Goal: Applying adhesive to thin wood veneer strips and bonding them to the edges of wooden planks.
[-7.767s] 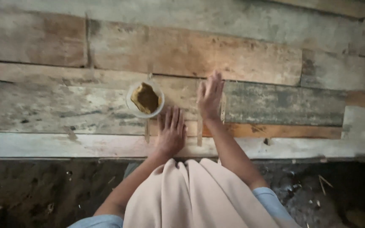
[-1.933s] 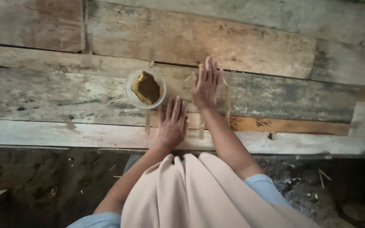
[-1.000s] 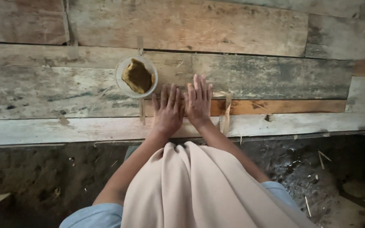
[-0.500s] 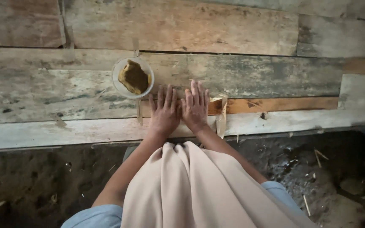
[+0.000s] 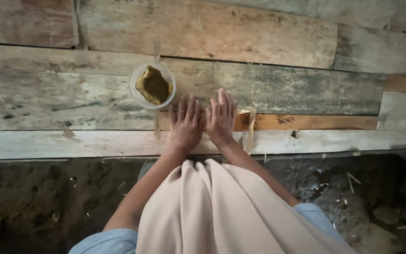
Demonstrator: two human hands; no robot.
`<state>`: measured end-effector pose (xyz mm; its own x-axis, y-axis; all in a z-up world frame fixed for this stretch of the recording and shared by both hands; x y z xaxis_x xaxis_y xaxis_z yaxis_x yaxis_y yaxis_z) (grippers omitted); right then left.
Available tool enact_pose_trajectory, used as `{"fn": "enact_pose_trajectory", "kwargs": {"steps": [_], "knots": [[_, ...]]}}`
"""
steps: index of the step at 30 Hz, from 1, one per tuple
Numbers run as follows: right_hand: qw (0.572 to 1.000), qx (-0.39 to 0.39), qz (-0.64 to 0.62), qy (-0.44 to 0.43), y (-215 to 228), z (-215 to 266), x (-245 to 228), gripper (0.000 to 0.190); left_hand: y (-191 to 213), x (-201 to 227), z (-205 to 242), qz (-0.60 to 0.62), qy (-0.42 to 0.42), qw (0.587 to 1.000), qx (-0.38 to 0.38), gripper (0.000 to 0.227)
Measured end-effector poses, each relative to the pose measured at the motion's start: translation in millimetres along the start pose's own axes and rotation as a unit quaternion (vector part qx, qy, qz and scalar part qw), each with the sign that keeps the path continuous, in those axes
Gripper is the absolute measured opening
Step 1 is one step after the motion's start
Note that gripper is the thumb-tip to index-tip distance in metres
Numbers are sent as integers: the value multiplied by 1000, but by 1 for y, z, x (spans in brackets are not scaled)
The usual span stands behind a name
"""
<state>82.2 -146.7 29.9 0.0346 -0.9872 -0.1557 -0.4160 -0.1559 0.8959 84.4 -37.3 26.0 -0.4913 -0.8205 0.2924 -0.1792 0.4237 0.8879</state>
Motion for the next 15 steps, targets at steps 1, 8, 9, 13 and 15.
{"fn": "enact_pose_trajectory", "kwargs": {"steps": [1,8,9,13,15], "knots": [[1000,-3,1,-1,-1,4,2,33,-1,2,1,2,1,1000,-3,56],[999,-4,35,41,-4,2,-11,37,9,2,-6,-16,-1,999,40,53],[998,-5,44,44,-4,2,-12,38,10,2,-6,-17,-2,999,44,53],[998,-1,40,44,-2,-1,-13,38,10,2,-7,-23,-1,999,42,53],[997,1,58,49,-5,2,-12,39,10,3,-7,-24,-1,999,36,55]]}}
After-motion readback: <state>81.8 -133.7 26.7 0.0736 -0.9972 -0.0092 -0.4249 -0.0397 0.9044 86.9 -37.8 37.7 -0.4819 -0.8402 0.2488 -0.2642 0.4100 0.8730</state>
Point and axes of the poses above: each hand's wrist, its own z-axis away from the middle knuckle, its own y-axis out of the back of the hand, x = y × z, the point moved 10 cm from there along -z, towards the middle knuckle, and after that the axes turned 2 degrees about z, right-handed, at the moved point
